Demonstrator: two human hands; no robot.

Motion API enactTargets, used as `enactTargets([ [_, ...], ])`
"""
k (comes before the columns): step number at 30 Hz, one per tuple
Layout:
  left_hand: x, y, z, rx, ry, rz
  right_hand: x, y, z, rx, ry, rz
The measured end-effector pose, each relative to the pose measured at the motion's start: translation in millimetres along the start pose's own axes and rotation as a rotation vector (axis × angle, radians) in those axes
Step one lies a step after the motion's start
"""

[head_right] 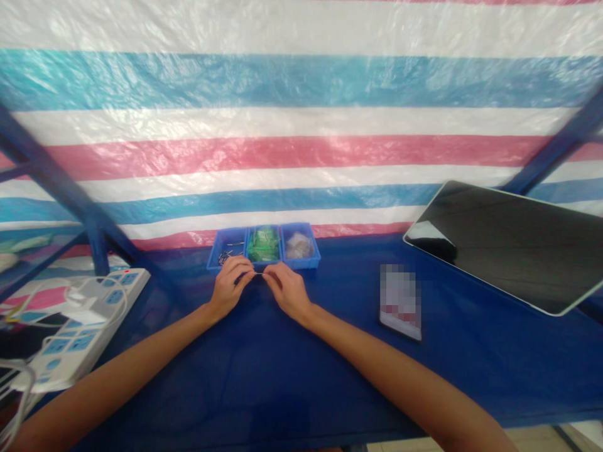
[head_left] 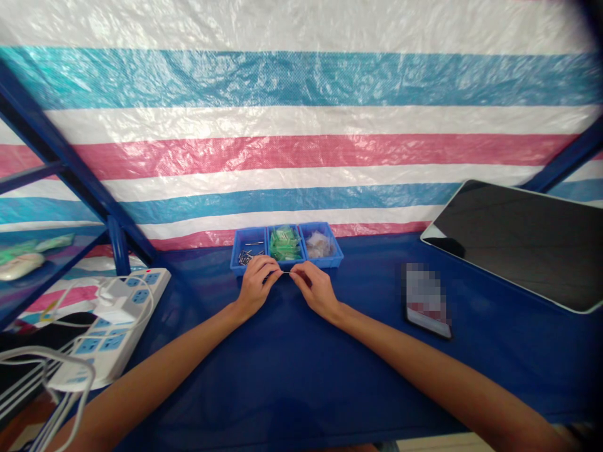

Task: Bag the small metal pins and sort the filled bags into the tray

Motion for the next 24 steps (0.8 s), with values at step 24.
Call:
enactTargets([
  [24, -2.1, -1.1, -0.1, 0.006, -0.028, 0.015, -1.7, -1.3, -0.6, -0.01, 0.032, 0.012],
])
Point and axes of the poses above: each hand's wrist, its own y-axis towards the middle knuckle, its own z-axis out of the palm, x = y × z, the point moved 3 cm from there along y, towards the middle knuckle, and after that the axes turned 6 degrees about x, right-handed, at the moved point
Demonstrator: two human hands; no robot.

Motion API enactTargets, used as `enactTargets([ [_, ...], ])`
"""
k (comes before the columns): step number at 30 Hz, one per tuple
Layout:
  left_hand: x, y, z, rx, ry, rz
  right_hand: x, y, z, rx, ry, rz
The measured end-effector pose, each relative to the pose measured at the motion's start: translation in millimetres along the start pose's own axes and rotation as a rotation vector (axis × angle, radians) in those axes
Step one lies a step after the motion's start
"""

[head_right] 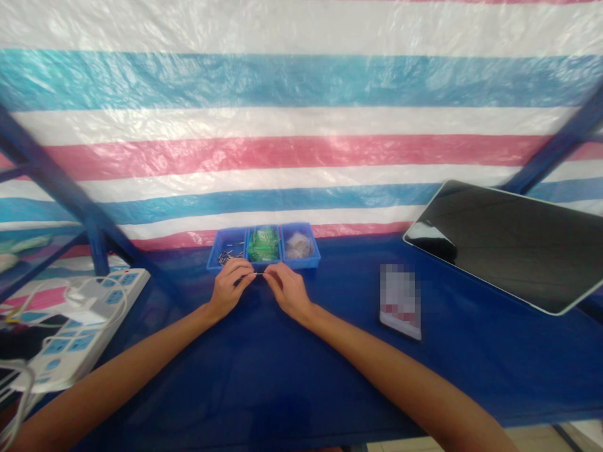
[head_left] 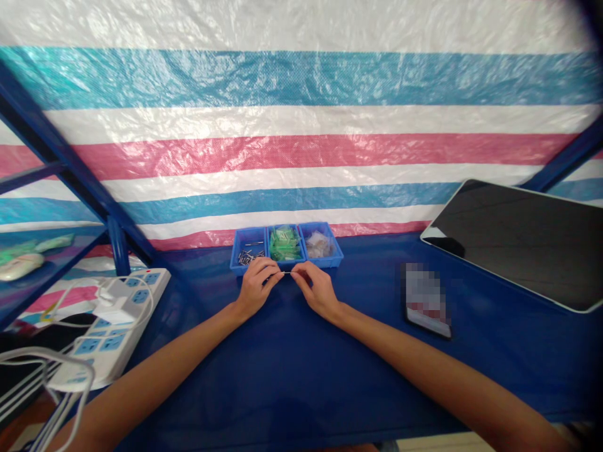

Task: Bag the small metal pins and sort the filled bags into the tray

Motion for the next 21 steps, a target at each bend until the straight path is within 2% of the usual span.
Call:
enactTargets([
  [21, -0.2, -1.3, 0.1, -0.013, -0.039, 0.032, -1.9, -0.4, 0.2, -0.009, 0.008, -0.024],
])
Point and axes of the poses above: each hand's wrist, its own y-axis towards the middle knuckle, its own z-axis out of the palm, x = y × z, the point moved 3 cm from there along y, towards the middle knuckle, and after that the axes turned 6 degrees about x, right-handed, at the moved point
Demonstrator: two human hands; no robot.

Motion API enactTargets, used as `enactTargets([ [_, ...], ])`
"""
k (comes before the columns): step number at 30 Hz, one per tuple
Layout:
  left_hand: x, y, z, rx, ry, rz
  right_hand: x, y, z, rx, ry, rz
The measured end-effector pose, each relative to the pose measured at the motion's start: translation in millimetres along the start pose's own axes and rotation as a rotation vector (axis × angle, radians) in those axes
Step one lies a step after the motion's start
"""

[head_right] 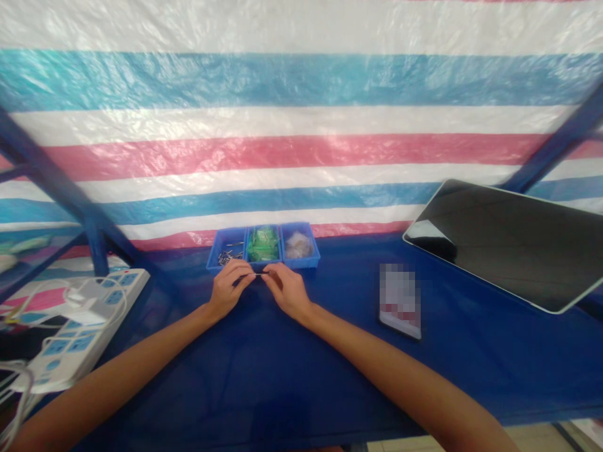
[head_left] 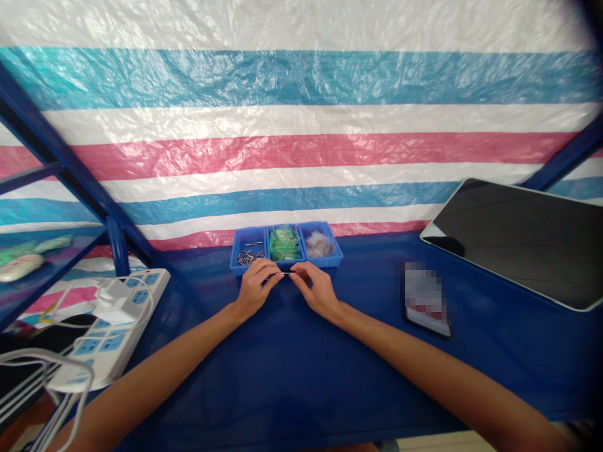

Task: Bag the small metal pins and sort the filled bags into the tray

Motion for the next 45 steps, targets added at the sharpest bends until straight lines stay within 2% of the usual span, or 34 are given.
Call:
enactTargets([
  [34, 1.8, -1.4, -0.6, -0.006, -0.022, -0.002, 3.8, 0.9, -1.4, 0.022, 0.005, -0.018],
  [45, -3.8, 0.6, -1.6, -0.033, -0.023, 0.012, 1.1, 0.7, -0.3, 0.007, -0.021, -0.012],
])
Point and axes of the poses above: each hand's wrist, its own y-axis towards the middle knuckle, its own z-axis out of the palm, x = y × z, the point moved 3 cm from there along y, towards the middle knuckle, and after that the axes turned 6 degrees about x, right-handed, at the moved point
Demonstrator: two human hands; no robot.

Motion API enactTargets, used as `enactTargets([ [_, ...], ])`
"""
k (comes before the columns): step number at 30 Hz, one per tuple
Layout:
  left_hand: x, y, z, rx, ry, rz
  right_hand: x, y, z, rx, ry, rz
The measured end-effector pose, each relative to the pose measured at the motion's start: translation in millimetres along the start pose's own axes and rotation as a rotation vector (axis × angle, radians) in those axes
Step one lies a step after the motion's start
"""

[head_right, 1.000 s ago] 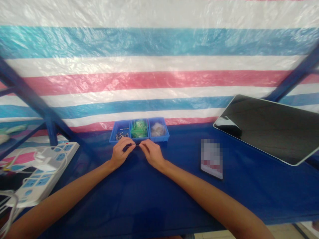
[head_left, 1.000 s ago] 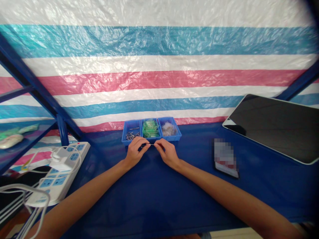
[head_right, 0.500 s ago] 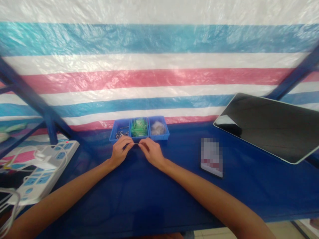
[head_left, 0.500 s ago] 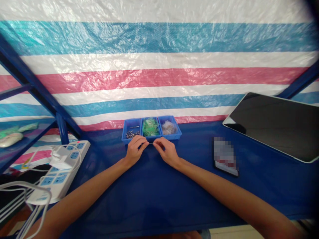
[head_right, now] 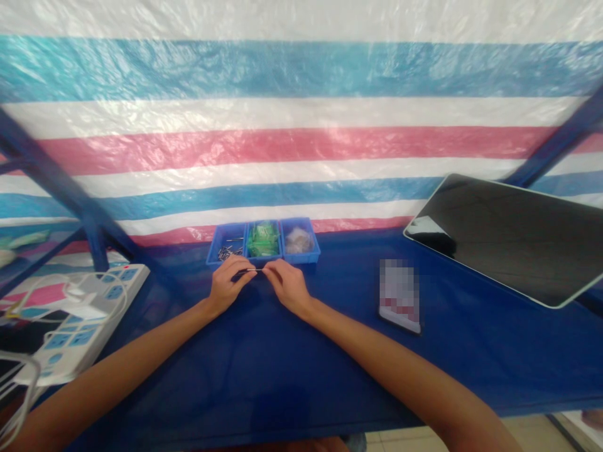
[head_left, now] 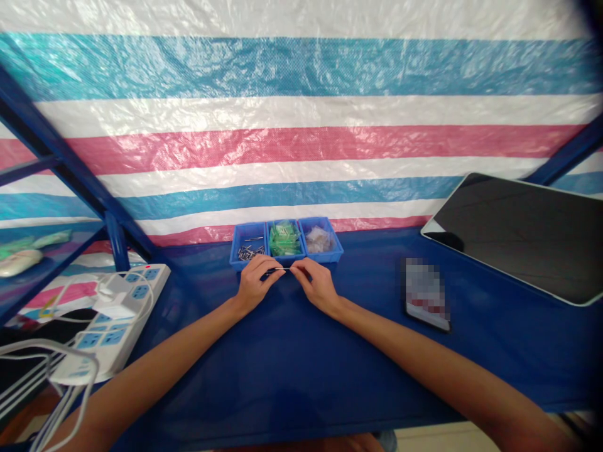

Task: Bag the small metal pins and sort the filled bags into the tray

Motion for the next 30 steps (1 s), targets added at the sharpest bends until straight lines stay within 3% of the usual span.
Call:
enactTargets([
  [19, -5.5, -0.5, -2.7, -0.069, 0.0, 0.028, -4.1, 1.9, 2.5, 0.046, -0.022, 0.009],
  [30, -2.6, -1.4, -3.1, -0.054, 0.066, -0.043, 0.1, 1.7, 0.2, 0.012, -0.006, 0.023],
])
Point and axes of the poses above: each hand's wrist, its own y-axis towards the middle knuckle, its own z-axis out of the palm, x = y × z, the point moved 3 cm from there along y, towards the middle knuckle, and after that the axes turned 6 degrees about x, right-handed, at the moved point
